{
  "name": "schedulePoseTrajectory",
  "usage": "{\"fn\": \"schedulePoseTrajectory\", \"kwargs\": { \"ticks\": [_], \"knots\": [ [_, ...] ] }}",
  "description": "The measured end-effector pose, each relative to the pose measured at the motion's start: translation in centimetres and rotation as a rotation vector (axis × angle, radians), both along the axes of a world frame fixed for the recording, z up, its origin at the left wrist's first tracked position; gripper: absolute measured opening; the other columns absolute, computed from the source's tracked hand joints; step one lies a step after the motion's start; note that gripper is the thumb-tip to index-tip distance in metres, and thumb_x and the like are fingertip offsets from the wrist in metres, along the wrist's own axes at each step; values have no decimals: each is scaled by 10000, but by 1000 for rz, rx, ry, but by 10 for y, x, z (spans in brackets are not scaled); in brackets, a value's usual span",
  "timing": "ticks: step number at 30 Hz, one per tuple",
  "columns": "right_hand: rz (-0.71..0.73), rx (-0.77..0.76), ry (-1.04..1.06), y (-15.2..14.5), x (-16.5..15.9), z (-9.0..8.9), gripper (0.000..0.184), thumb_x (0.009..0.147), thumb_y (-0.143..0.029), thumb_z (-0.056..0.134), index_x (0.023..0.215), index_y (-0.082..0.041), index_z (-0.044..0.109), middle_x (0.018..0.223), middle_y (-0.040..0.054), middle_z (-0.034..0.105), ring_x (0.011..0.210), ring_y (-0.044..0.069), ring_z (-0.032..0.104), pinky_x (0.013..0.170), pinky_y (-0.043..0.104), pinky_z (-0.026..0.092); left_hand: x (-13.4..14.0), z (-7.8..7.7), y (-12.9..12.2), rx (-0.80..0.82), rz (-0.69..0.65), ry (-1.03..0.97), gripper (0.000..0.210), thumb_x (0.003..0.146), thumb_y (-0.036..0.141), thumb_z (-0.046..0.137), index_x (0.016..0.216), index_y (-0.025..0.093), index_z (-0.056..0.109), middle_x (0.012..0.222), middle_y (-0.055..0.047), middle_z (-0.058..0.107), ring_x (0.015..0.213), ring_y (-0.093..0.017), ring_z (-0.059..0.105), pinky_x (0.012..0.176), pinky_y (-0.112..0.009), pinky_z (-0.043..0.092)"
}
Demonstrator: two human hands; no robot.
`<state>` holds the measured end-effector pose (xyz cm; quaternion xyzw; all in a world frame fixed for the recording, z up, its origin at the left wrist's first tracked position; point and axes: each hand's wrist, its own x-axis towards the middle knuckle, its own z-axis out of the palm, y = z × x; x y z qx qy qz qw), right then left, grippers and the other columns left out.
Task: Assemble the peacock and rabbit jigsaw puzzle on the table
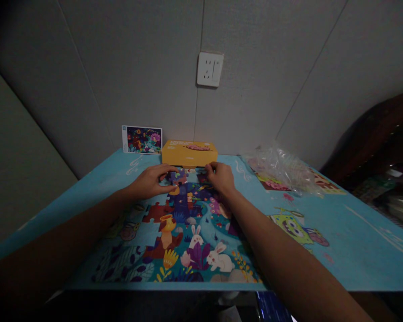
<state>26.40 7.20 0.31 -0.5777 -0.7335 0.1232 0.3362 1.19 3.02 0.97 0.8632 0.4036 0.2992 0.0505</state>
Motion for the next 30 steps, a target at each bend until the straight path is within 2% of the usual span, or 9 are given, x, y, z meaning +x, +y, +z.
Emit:
{"fn": "schedulePoseTrajectory", "kwargs": {
  "ticks": [3, 7, 12, 20, 25, 30],
  "knots": [
    [-56, 10, -113, 11, 14, -3, 302, 858, -303, 509, 970, -144, 740, 917, 128, 711, 850, 242, 630, 768, 313, 425, -1, 0, 1, 2, -16, 10, 409, 792, 307, 678, 1179, 194, 610, 1118, -85, 669, 1006, -236, 620, 872, -351, 469],
    [73, -7, -250, 13, 12, -11, 320, 779, -332, 652, 1044, -183, 750, 1009, 131, 685, 944, 250, 609, 880, 316, 425, -3, -3, 3, -3, -30, 26, 433, 802, 323, 682, 1209, 199, 599, 1135, -93, 641, 1048, -245, 601, 908, -371, 466],
    [118, -3, -323, 11, 3, -11, 332, 790, -326, 654, 1071, -170, 735, 1049, 147, 660, 1026, 261, 575, 953, 338, 396, -5, -6, 5, -15, -22, 28, 456, 813, 360, 682, 1240, 224, 596, 1138, -87, 614, 1039, -246, 593, 900, -382, 478],
    [21, -28, -312, 15, 6, -13, 293, 775, -345, 666, 973, -139, 728, 1026, 152, 642, 937, 248, 582, 886, 342, 422, -6, -6, 5, -42, -12, 56, 470, 818, 370, 679, 1263, 244, 594, 1103, -72, 595, 1016, -237, 587, 898, -376, 476],
    [9, -18, -253, 16, 5, -15, 254, 761, -309, 673, 939, -129, 689, 994, 144, 645, 911, 235, 584, 833, 323, 427, -7, -6, 6, -47, 12, 64, 506, 819, 387, 680, 1297, 253, 580, 1090, -64, 581, 1002, -233, 582, 884, -370, 479],
    [34, 13, -145, 14, 4, -13, 181, 777, -214, 606, 947, -152, 620, 869, 59, 677, 757, 172, 592, 703, 267, 428, -8, -7, 6, -39, 21, 52, 489, 825, 387, 679, 1285, 244, 594, 1078, -62, 570, 985, -226, 582, 874, -359, 485]
  ]
}}
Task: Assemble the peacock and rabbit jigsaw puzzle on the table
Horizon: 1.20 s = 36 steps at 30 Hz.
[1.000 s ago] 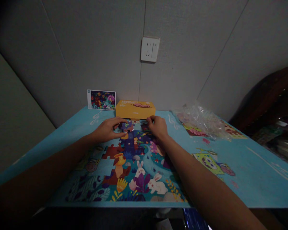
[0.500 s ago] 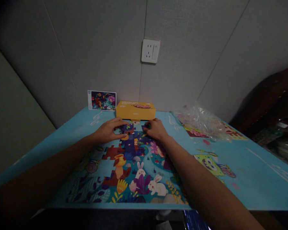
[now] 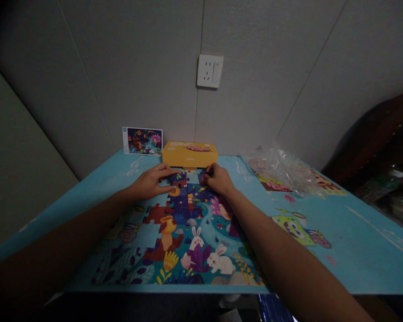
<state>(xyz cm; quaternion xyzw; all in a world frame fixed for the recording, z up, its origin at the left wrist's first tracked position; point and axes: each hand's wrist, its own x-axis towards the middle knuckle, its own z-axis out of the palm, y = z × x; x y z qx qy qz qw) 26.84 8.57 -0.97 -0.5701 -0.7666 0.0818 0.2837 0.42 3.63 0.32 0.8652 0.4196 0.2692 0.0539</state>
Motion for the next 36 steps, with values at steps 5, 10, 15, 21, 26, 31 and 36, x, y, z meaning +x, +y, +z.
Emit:
{"fn": "schedulePoseTrajectory", "kwargs": {
  "ticks": [5, 10, 15, 21, 26, 31, 36],
  "knots": [
    [37, 79, 79, -4, -2, 4, 207, 800, -171, 542, 999, -155, 595, 898, 51, 687, 760, 165, 605, 693, 262, 420, -4, 4, 1, 66, 50, -18, 482, 854, 363, 657, 1310, 230, 577, 1078, -64, 560, 966, -212, 581, 866, -336, 479],
    [35, 113, 86, 0, -1, -1, 253, 813, -184, 558, 1059, -163, 612, 895, 54, 696, 759, 183, 611, 707, 286, 433, -12, 9, 2, 122, 117, 59, 485, 865, 350, 652, 1329, 248, 556, 1072, -54, 557, 953, -202, 579, 830, -318, 471],
    [18, 173, 37, 1, 1, -1, 222, 745, -166, 654, 963, -140, 684, 996, 143, 678, 975, 291, 580, 892, 419, 415, -15, 11, 3, 126, 129, 90, 500, 871, 334, 648, 1346, 221, 540, 1113, -75, 604, 982, -214, 583, 839, -322, 466],
    [367, 253, 63, -26, -18, 13, 531, 846, -281, 638, 1349, -194, 491, 1132, 95, 658, 1012, 244, 577, 915, 403, 443, -8, 9, 0, 81, 61, 75, 509, 857, 269, 667, 1350, 231, 546, 1069, -79, 667, 947, -219, 600, 849, -339, 476],
    [588, 245, 93, -44, -35, 16, 434, 873, -198, 608, 1300, -209, 533, 1081, 95, 663, 945, 218, 588, 842, 377, 462, -6, 6, 1, 36, -24, -14, 544, 806, 250, 726, 1327, 219, 574, 1052, -84, 663, 973, -225, 593, 882, -353, 472],
    [509, 183, 79, -41, -35, 15, 373, 831, -98, 618, 1197, -166, 616, 939, 81, 678, 833, 192, 589, 766, 329, 450, -5, 9, 0, -26, -72, 9, 587, 780, 302, 747, 1331, 195, 576, 904, -71, 646, 875, -215, 592, 810, -345, 476],
    [544, 137, 87, -43, -38, 15, 329, 842, -139, 646, 1170, -168, 639, 909, 63, 678, 789, 168, 588, 733, 297, 440, -6, 12, -3, -139, -87, -182, 353, 805, 325, 682, 1120, 166, 704, 835, -49, 676, 777, -173, 618, 753, -306, 485]
  ]
}}
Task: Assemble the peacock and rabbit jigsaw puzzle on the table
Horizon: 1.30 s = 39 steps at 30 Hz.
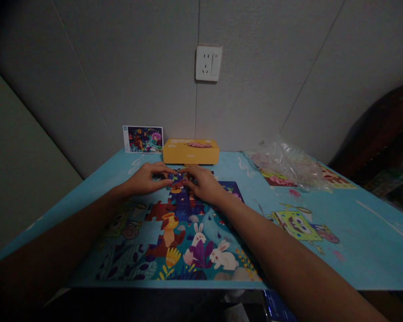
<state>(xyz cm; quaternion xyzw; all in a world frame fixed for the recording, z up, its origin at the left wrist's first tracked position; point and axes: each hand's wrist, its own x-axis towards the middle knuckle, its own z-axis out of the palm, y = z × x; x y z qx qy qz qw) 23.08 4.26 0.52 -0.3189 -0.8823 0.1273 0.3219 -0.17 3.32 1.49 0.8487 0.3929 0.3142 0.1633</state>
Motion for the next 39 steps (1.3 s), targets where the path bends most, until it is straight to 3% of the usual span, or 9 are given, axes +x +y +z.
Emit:
{"fn": "schedulePoseTrajectory", "kwargs": {
  "ticks": [3, 8, 13, 21, 27, 31, 34, 39],
  "knots": [
    [40, 4, -9, -3, -2, 0, 297, 847, -154, 653, 1144, -156, 653, 896, 64, 684, 791, 168, 597, 738, 297, 443, 1, 1, 0, -135, 18, -80, 258, 801, 310, 647, 972, 129, 715, 758, -42, 682, 703, -155, 620, 676, -271, 479],
    [191, 27, -74, -4, -3, -2, 308, 854, -237, 667, 1153, -159, 661, 903, 78, 694, 851, 197, 612, 792, 339, 452, 0, 6, -1, -303, -15, -39, 232, 776, 355, 636, 747, 125, 656, 566, 5, 604, 516, -112, 553, 514, -215, 403],
    [323, 29, -124, -4, -3, -3, 306, 884, -259, 619, 1169, -153, 652, 972, 108, 672, 909, 216, 602, 825, 374, 463, -5, 8, -1, -397, -69, 65, 282, 729, 402, 683, 660, 137, 615, 579, -9, 629, 540, -124, 579, 527, -215, 425],
    [397, 21, -131, -8, -3, -2, 272, 874, -224, 607, 1119, -150, 700, 1009, 114, 623, 973, 225, 564, 887, 392, 446, -8, 10, 2, -255, -70, 277, 252, 769, 377, 660, 661, 149, 643, 629, -9, 621, 626, -147, 562, 604, -246, 401],
    [424, 8, -189, -13, -7, -3, 300, 851, -214, 623, 1137, -215, 712, 1089, 105, 563, 1022, 234, 519, 933, 415, 406, -9, 8, 5, -123, -71, 345, 166, 746, 293, 690, 633, 174, 664, 688, -22, 623, 757, -189, 565, 769, -309, 406],
    [407, 14, -226, -12, -8, -3, 327, 848, -235, 622, 1164, -246, 704, 1108, 103, 535, 1036, 248, 495, 944, 438, 377, -9, 9, 4, -69, -58, 338, 132, 736, 297, 705, 712, 170, 677, 741, -20, 602, 738, -176, 549, 723, -297, 410],
    [405, 26, -245, -12, -8, -3, 331, 863, -278, 614, 1183, -256, 695, 1111, 106, 527, 1044, 255, 488, 942, 443, 370, -9, 9, 3, -62, -68, 334, 189, 721, 317, 728, 832, 168, 700, 775, -17, 596, 731, -169, 546, 707, -287, 418],
    [410, 52, -255, -12, -8, -3, 320, 868, -292, 616, 1171, -238, 701, 1134, 121, 529, 1050, 257, 493, 942, 450, 371, -10, 6, 5, -98, -117, 350, 159, 724, 310, 740, 813, 179, 724, 739, -3, 601, 742, -166, 570, 768, -290, 430]
  ]
}}
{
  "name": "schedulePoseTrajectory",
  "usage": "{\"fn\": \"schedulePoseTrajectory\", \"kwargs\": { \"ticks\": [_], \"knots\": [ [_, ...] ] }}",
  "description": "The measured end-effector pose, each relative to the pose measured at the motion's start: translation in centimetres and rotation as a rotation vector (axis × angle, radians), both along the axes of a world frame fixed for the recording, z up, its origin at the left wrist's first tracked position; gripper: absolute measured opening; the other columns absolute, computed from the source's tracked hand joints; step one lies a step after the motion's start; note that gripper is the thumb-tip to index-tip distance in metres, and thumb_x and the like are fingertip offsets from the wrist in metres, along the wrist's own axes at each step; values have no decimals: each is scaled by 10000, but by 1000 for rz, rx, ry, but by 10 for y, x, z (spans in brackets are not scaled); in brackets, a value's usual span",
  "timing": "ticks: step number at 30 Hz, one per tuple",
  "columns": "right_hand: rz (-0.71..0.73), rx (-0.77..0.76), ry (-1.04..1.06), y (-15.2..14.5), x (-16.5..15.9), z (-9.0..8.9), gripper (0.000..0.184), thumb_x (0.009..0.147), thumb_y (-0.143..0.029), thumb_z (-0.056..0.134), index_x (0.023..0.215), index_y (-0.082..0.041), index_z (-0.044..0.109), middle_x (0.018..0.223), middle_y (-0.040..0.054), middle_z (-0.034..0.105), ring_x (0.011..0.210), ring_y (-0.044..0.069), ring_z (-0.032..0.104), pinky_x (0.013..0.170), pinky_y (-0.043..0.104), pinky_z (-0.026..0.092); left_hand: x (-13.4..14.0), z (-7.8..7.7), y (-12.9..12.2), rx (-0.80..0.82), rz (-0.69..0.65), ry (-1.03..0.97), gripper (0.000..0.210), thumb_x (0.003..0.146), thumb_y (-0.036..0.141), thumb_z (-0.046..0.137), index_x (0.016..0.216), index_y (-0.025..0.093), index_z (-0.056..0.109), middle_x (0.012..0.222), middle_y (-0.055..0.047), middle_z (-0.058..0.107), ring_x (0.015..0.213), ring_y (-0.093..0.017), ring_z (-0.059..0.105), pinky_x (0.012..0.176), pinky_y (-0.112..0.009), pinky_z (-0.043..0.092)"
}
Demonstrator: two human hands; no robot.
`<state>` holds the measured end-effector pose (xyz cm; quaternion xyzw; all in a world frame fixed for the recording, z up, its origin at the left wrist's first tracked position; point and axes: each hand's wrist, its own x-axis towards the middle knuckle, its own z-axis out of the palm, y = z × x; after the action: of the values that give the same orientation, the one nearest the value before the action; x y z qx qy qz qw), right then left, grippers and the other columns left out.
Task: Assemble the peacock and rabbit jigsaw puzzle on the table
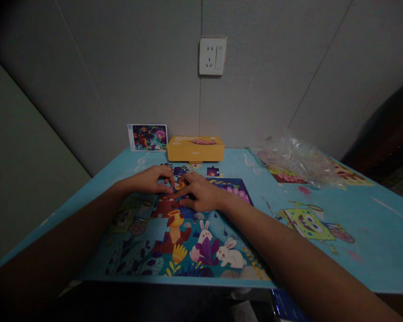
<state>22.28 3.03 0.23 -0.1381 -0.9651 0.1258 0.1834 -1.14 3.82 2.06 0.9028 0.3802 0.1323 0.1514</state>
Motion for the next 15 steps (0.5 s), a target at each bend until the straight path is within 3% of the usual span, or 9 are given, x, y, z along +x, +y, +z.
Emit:
{"fn": "schedulePoseTrajectory", "kwargs": {
  "ticks": [11, 15],
  "knots": [
    [-31, 2, -26, 0, -2, 0, 309, 859, -317, 640, 1154, -259, 709, 1165, 116, 539, 1061, 266, 490, 938, 457, 377, 3, 0, 0, -43, -5, 17, 112, 747, 274, 719, 804, 177, 712, 738, 4, 618, 723, -157, 581, 813, -303, 430],
    [-30, -1, -20, 0, -3, 1, 306, 857, -303, 645, 1150, -247, 711, 1139, 121, 538, 1043, 267, 491, 922, 453, 387, -5, 2, 0, 7, 14, 39, 301, 694, 343, 779, 955, 210, 715, 983, -50, 628, 991, -241, 554, 945, -373, 392]
  ]
}}
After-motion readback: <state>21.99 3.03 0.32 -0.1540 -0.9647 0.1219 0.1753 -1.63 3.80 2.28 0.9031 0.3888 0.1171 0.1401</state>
